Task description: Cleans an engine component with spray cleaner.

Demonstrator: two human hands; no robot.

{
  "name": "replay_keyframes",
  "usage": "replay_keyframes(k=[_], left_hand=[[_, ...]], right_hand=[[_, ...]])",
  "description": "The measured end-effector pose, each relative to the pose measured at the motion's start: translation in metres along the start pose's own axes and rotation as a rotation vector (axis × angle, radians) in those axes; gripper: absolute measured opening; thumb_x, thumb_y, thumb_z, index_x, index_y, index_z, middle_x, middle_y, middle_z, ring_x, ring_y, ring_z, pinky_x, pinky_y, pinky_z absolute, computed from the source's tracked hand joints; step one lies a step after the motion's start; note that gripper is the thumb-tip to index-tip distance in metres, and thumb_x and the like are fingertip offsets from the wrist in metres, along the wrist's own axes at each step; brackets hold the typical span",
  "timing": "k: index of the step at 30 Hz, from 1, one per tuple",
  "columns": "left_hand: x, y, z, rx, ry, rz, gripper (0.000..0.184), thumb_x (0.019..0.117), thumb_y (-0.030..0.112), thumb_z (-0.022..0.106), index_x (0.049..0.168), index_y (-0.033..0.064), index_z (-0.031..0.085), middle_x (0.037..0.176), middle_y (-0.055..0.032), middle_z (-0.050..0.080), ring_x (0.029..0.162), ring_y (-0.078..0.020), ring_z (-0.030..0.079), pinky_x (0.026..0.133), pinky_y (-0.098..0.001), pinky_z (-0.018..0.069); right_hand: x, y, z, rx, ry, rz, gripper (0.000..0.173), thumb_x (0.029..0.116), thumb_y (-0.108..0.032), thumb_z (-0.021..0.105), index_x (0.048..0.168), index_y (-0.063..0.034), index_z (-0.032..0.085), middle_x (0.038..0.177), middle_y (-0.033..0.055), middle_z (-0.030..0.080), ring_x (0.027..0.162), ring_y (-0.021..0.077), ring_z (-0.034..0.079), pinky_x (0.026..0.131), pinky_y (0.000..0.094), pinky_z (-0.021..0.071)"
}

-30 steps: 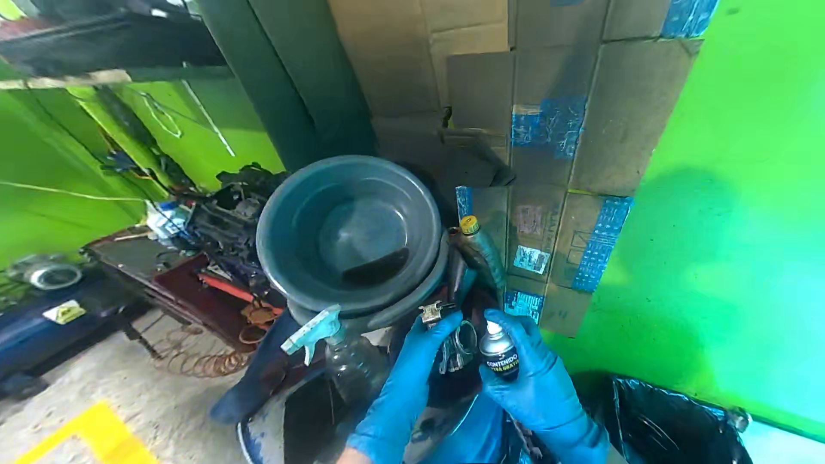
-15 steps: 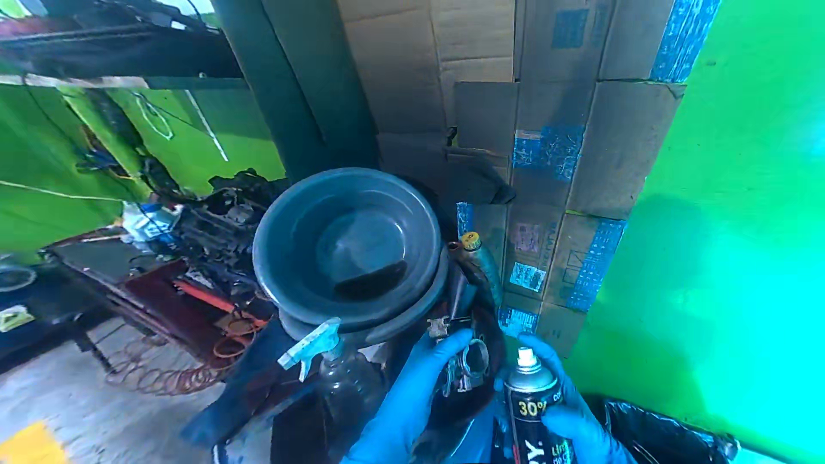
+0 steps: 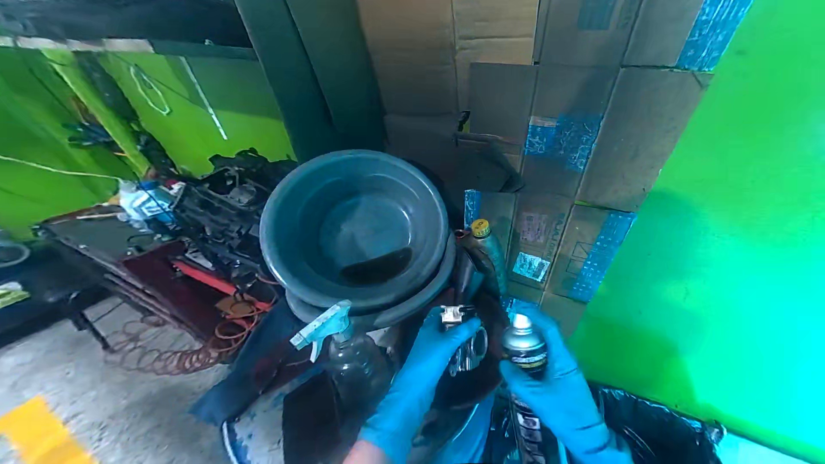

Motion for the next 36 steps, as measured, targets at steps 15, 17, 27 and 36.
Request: replay_keyframes(k=[15,17,27,36], left_hand=[[0.038,-0.028,0.008,-0.309,-0.062,-0.132,0.034,0.0996,0.024,0.064,0.127,0.0043,0.060,0.103,-0.0130,0.069,0.092,-0.0215,0.068,0.079,-0.0386,0.0575],[0.039,-0.034,0.012,-0.348,-0.068,-0.189,0.030,0.1016,0.028,0.060,0.120,0.0043,0.063,0.097,-0.0139,0.069,0.087,-0.0239,0.068,0.074,-0.0419,0.0580],[0.036,-0.031,0.026,-0.522,-0.115,-0.213,0.034,0.1067,0.036,0.045,0.111,0.0072,0.063,0.090,-0.0108,0.068,0.080,-0.0211,0.068,0.070,-0.0392,0.0579],[0.027,-0.024,0.032,-0.607,-0.072,-0.272,0.041,0.1063,0.044,0.040,0.114,0.0099,0.061,0.093,-0.0121,0.067,0.080,-0.0250,0.068,0.066,-0.0439,0.0580]], right_hand=[[-0.018,-0.001,0.013,-0.380,-0.054,-0.037,0.072,0.0714,-0.032,0.085,0.140,-0.0244,0.062,0.123,0.0150,0.066,0.094,0.0209,0.070,0.073,0.0395,0.0619],[-0.015,-0.002,0.019,-0.396,-0.053,-0.045,0.072,0.0724,-0.032,0.084,0.141,-0.0252,0.062,0.125,0.0154,0.065,0.095,0.0211,0.071,0.073,0.0390,0.0620],[-0.017,-0.020,0.030,-0.424,-0.012,-0.127,0.070,0.0715,-0.031,0.084,0.138,-0.0254,0.064,0.123,0.0163,0.065,0.096,0.0230,0.070,0.072,0.0390,0.0622],[-0.027,-0.010,0.022,-0.536,0.035,-0.151,0.070,0.0693,-0.034,0.084,0.136,-0.0247,0.065,0.119,0.0177,0.065,0.090,0.0236,0.070,0.066,0.0378,0.0612]])
Point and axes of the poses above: each hand's wrist, its own x-axis towards the middle knuckle, its own z-axis out of the palm, y = z × x, the point moved 6 cm from there along x, towards the middle knuckle
